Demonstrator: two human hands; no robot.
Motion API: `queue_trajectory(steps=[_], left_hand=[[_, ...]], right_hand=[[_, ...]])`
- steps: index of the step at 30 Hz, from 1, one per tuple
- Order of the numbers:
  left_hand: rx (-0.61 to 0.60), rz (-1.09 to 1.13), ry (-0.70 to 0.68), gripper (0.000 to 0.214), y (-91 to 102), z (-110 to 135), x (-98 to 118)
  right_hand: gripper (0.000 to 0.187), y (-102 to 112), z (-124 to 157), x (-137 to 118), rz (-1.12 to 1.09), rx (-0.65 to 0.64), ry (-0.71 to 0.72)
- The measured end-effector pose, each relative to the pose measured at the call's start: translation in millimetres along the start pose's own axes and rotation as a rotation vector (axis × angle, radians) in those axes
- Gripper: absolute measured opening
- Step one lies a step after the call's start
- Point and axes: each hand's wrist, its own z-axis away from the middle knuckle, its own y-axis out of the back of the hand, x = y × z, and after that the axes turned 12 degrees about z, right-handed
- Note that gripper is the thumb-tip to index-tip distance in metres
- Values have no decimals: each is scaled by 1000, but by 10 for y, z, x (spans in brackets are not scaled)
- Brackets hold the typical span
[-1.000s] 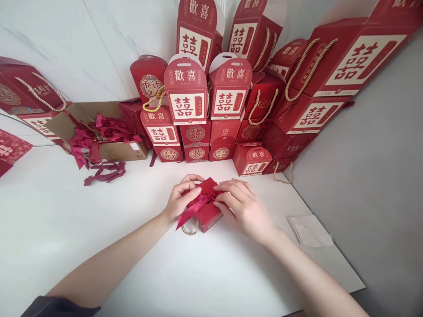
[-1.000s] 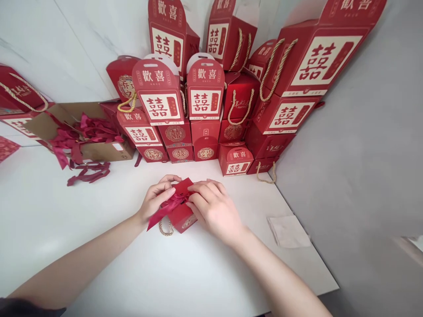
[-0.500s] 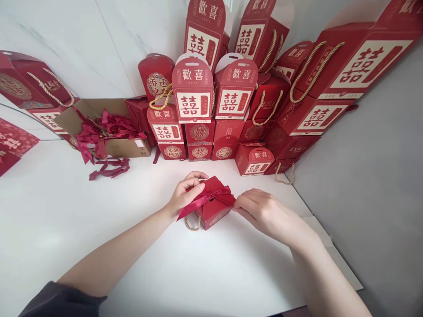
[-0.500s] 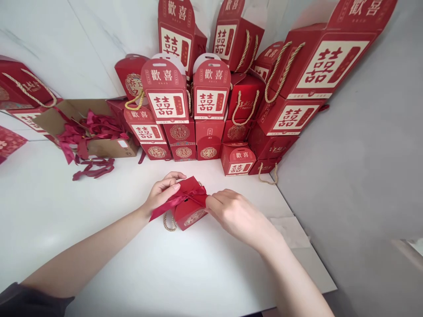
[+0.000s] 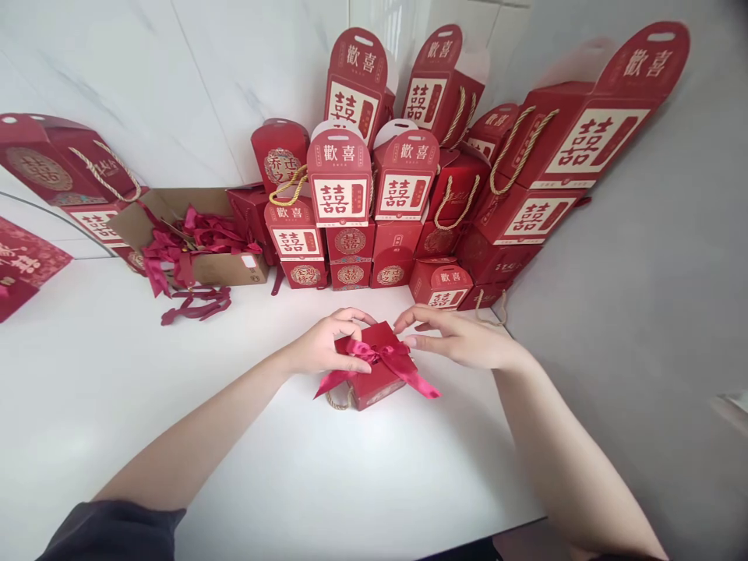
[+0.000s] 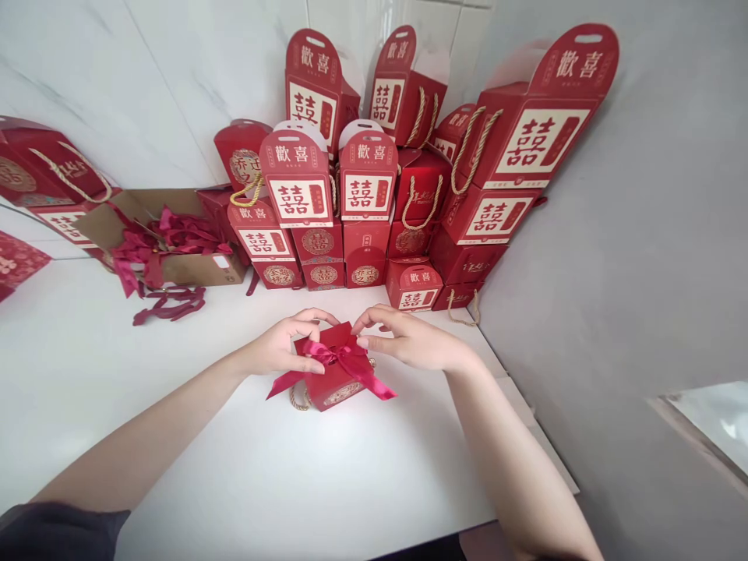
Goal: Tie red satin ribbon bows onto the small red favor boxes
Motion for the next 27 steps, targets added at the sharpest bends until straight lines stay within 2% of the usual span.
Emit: queue_trajectory(steps=[6, 14, 17, 19, 22, 24, 27], left_hand=[[8, -181, 19, 38, 21, 45, 134], [47, -275, 18, 38, 11, 53, 202], [150, -341, 22, 45, 29, 119, 335], [206, -469, 101, 43, 67, 193, 444], [107, -591, 383, 53, 144, 279, 547], [-34, -468, 534, 57, 184, 285, 541], [-196, -175, 567, 45, 213, 224, 451]], right_hand=[[16, -350, -64, 174, -194, 72, -32], [30, -464, -102, 140, -336, 194, -14], [29, -503, -127, 144, -362, 219, -27], [27, -514, -132, 159, -370, 227, -43], [27, -515, -128, 184, -387, 224, -52], [29, -513, -125, 188, -387, 219, -54], [31, -513, -122, 173, -378, 220, -64]])
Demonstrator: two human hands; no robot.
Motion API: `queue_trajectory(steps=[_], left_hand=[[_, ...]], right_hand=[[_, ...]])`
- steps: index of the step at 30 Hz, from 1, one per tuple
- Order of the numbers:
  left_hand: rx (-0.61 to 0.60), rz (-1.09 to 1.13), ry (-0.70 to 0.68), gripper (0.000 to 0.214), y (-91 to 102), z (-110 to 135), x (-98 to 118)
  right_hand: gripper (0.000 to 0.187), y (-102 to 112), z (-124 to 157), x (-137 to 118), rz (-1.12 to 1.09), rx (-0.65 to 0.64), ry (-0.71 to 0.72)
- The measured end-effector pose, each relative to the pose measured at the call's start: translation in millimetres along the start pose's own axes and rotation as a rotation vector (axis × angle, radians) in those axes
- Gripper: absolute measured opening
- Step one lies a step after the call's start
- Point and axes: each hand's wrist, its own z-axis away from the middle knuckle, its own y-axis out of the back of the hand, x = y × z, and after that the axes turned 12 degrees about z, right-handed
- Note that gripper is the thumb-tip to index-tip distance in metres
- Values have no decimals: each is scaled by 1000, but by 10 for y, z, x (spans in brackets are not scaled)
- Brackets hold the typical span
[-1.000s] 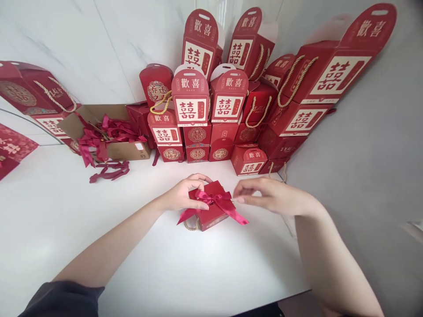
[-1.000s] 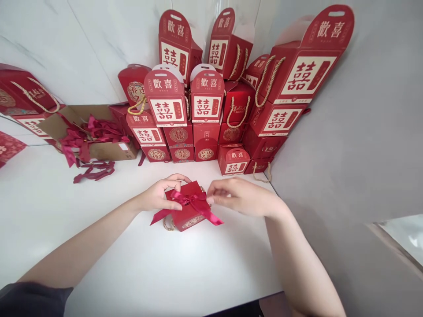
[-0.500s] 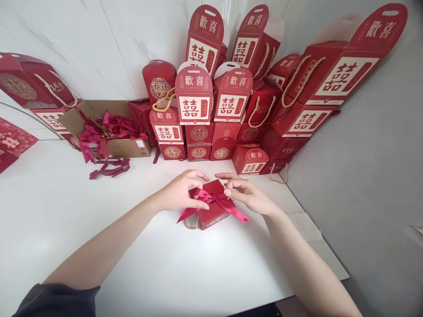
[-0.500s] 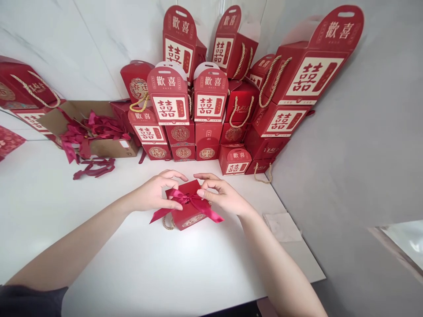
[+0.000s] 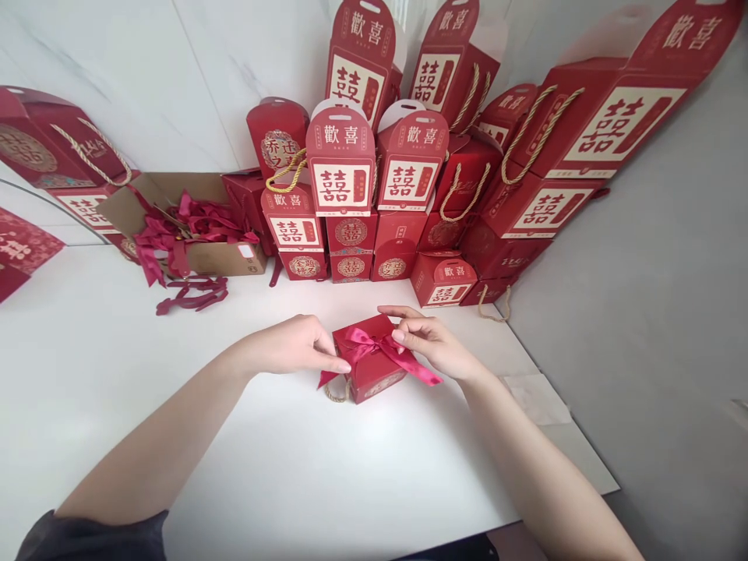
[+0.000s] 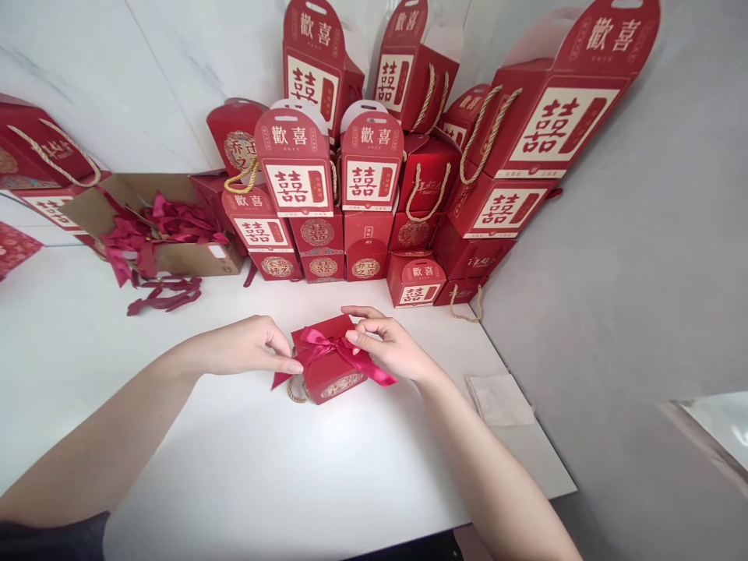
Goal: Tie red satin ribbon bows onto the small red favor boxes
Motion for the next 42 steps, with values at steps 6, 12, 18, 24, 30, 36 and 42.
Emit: queue_trajectory(steps=[6, 12, 18, 24, 30, 36, 42], left_hand=[[-82, 107, -55, 33, 42, -145, -83], [-143, 64, -64, 32, 37, -147, -112], [148, -40, -215, 39, 14, -59, 1], [219, 32, -456, 27, -107, -215, -25], [213, 133, -449, 33, -105, -355, -146], [209, 207, -400, 39, -71, -362, -157], [192, 213, -369, 37, -40, -350, -162]], right_hand=[[37, -1, -9, 9, -61, 8, 1], [37, -18, -46, 80, -71, 1, 13], [34, 4, -20, 67, -118, 19, -2], [31, 48, -11, 67, -82, -10, 17], [30, 31, -15, 79, -72, -25, 37], [33, 15, -24, 116, -56, -33, 76], [35, 18, -34, 168, -54, -31, 106]])
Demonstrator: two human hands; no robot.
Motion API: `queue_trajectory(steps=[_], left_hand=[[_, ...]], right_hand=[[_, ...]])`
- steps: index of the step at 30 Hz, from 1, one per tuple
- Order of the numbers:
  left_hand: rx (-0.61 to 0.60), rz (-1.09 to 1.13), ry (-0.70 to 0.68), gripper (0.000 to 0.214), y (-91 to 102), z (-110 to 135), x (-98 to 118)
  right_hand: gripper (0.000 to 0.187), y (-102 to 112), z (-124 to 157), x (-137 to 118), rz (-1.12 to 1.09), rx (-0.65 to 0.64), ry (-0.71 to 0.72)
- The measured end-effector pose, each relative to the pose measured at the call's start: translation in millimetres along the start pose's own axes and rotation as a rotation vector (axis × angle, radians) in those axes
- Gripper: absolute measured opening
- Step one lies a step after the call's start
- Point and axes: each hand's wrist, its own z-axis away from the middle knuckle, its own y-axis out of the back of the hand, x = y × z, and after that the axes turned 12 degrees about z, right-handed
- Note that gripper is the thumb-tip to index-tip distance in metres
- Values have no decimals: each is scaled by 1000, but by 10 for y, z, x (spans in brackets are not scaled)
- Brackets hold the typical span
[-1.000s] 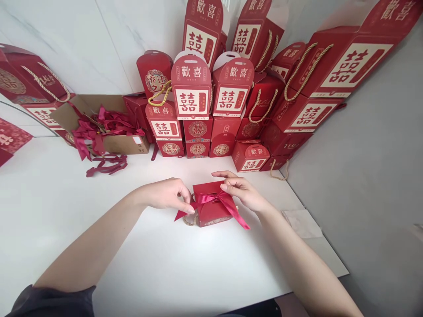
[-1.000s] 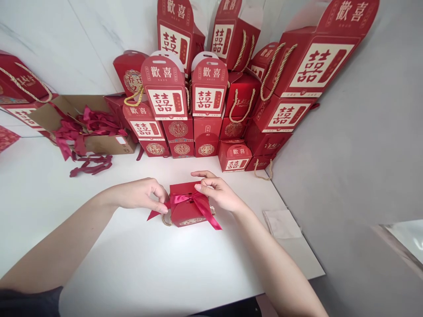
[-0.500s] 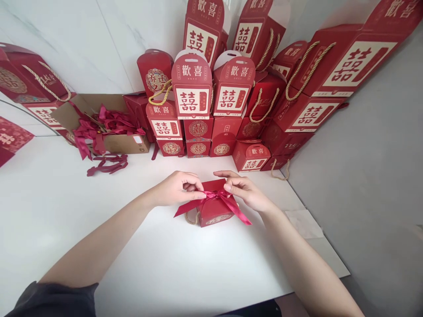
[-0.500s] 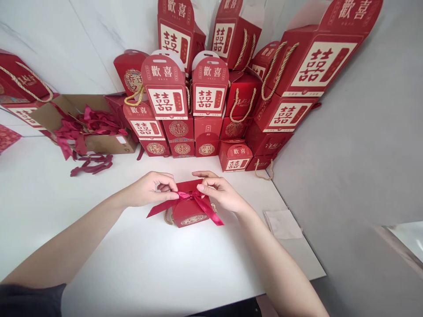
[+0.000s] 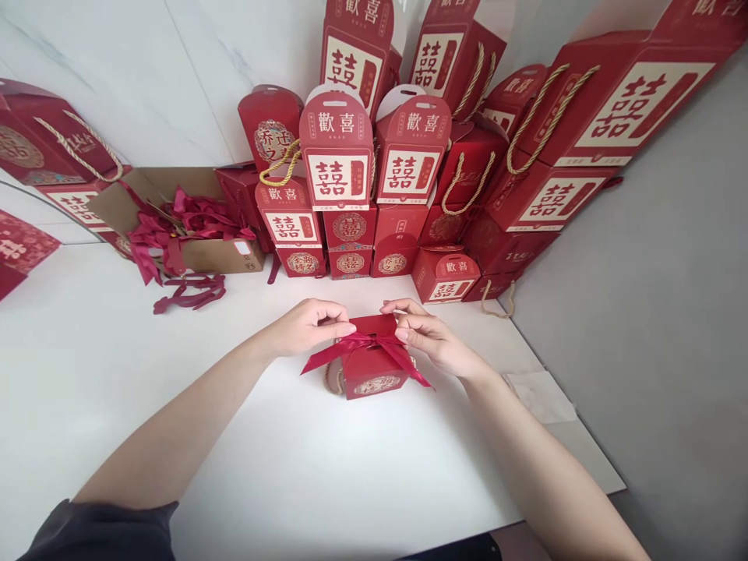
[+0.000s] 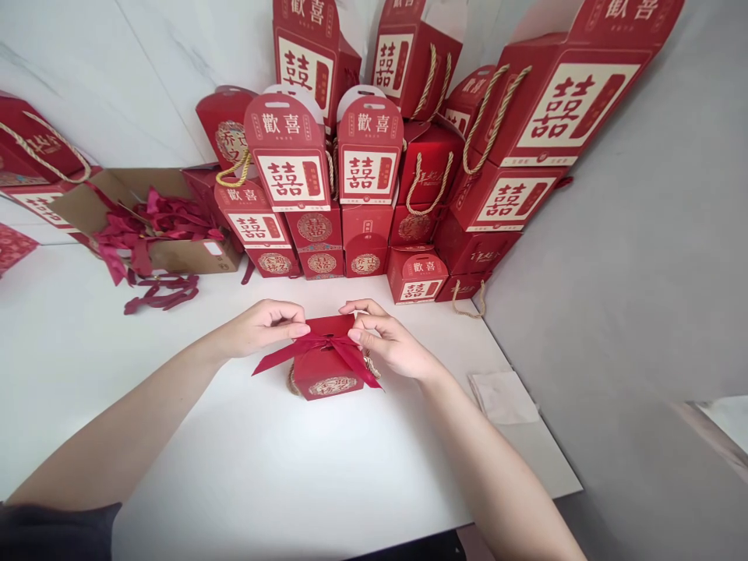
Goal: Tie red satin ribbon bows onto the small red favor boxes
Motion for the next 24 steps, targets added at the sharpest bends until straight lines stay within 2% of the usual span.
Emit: queue_trajectory(steps=[6, 8, 11, 14, 16, 17, 19, 21, 24], left_hand=[[21, -27, 24, 38, 29, 5, 21], [46, -4, 33, 37, 69, 12, 40], [65, 57, 51, 34, 139, 34, 82], [87, 58, 102, 37, 180, 59, 111], [83, 36, 137, 41, 181, 66, 109], [69, 38, 148, 41, 177, 64, 101], [34, 69, 150, 40, 167, 54, 77], [5, 99, 140, 37, 166, 40, 53], [6, 99, 132, 35, 179, 26, 36]], right_hand=[[34, 2, -26, 11, 35, 66, -5], [27, 43, -17, -15, 61, 118, -60], [37, 141, 31, -76, 200, 183, -205], [59, 190, 69, -120, 202, 36, -423], [65, 162, 61, -122, 75, -59, -532], [65, 135, 48, -114, 9, -62, -559], [60, 73, 17, -91, -109, -15, -554], [52, 31, -1, -74, -198, 16, -489], [39, 24, 14, -79, -167, 21, -340]])
